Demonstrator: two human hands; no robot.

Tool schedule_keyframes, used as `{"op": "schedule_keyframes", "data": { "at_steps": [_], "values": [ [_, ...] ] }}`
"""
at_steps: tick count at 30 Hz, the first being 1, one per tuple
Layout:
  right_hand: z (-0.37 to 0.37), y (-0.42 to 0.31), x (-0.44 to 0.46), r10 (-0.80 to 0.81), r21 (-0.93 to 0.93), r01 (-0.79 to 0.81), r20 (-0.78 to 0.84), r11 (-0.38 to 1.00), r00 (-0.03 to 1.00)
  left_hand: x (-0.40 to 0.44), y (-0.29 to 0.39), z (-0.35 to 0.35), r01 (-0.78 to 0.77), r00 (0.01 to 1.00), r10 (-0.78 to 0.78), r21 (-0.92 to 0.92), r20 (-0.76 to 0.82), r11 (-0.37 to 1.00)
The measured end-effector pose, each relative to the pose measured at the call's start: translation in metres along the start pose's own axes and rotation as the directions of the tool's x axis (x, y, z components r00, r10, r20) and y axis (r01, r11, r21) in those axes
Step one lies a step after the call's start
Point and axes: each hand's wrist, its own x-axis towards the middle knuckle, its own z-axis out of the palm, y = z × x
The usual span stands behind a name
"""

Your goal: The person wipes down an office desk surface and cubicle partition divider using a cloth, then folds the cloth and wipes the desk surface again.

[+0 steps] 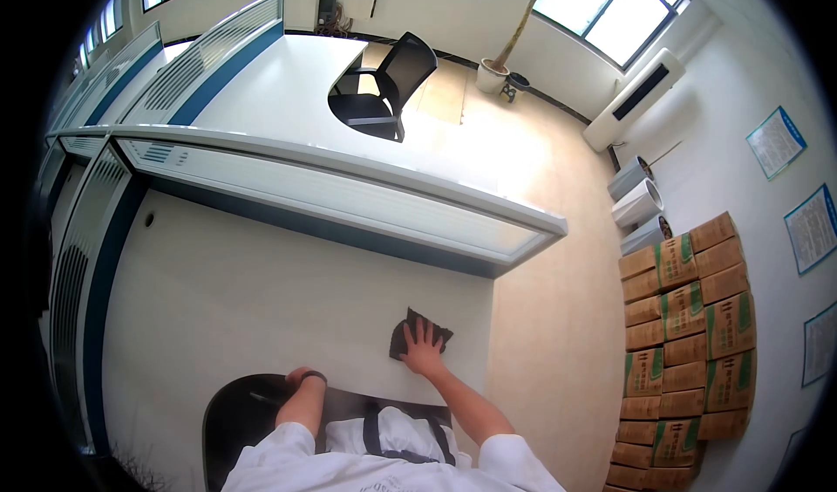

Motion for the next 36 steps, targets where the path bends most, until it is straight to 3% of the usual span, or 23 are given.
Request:
{"op": "schedule_keyframes", "data": {
  "at_steps": [5,12,15,16,17,19,26,28,30,32,36],
  "values": [
    [-0.019,-0.008,0.023,0.034,-0.029,-0.032,0.092,0.999,0.995,0.011,-0.006,0.01,-0.005,1.0,0.005,-0.026,-0.016,1.0],
    [-0.021,-0.012,0.053,0.087,-0.006,-0.087,0.144,0.996,0.986,-0.024,0.004,-0.02,0.198,0.977,-0.212,-0.409,0.011,0.891],
    [-0.028,-0.014,0.056,0.069,0.008,-0.072,0.168,0.997,0.983,-0.048,0.01,-0.041,-0.025,1.0,0.024,0.029,0.01,0.999],
    [-0.03,-0.014,0.06,0.072,0.002,-0.073,0.181,0.997,0.981,-0.102,0.037,-0.087,0.099,0.995,-0.089,-0.261,0.048,0.96],
    [-0.032,-0.016,0.065,0.053,-0.02,-0.05,0.194,0.999,0.98,-0.093,0.034,-0.082,0.094,0.995,-0.095,-0.309,0.014,0.946],
    [-0.032,-0.013,0.066,0.018,-0.049,-0.009,0.195,0.999,0.981,-0.081,0.018,-0.078,0.028,0.998,-0.042,-0.264,-0.046,0.964],
    [-0.023,0.016,0.096,-0.036,-0.149,0.058,0.144,0.987,0.989,-0.068,-0.021,-0.063,0.095,0.991,-0.122,-0.331,-0.063,0.939],
    [-0.029,0.015,0.116,-0.031,-0.153,0.054,0.15,0.987,0.988,-0.068,-0.018,-0.052,0.102,0.974,-0.148,-0.253,-0.173,0.962],
    [-0.035,0.009,0.127,-0.01,-0.149,0.037,0.177,0.988,0.984,-0.069,-0.019,-0.055,0.073,0.976,-0.117,-0.225,-0.186,0.972],
    [-0.044,0.005,0.14,0.01,-0.15,0.022,0.207,0.988,0.978,-0.071,-0.022,-0.055,-0.05,0.986,0.023,-0.164,-0.168,0.985],
    [-0.049,0.004,0.145,0.029,-0.148,0.004,0.217,0.989,0.976,-0.078,-0.024,-0.063,0.043,0.981,-0.085,-0.239,-0.172,0.97]
  ]
}}
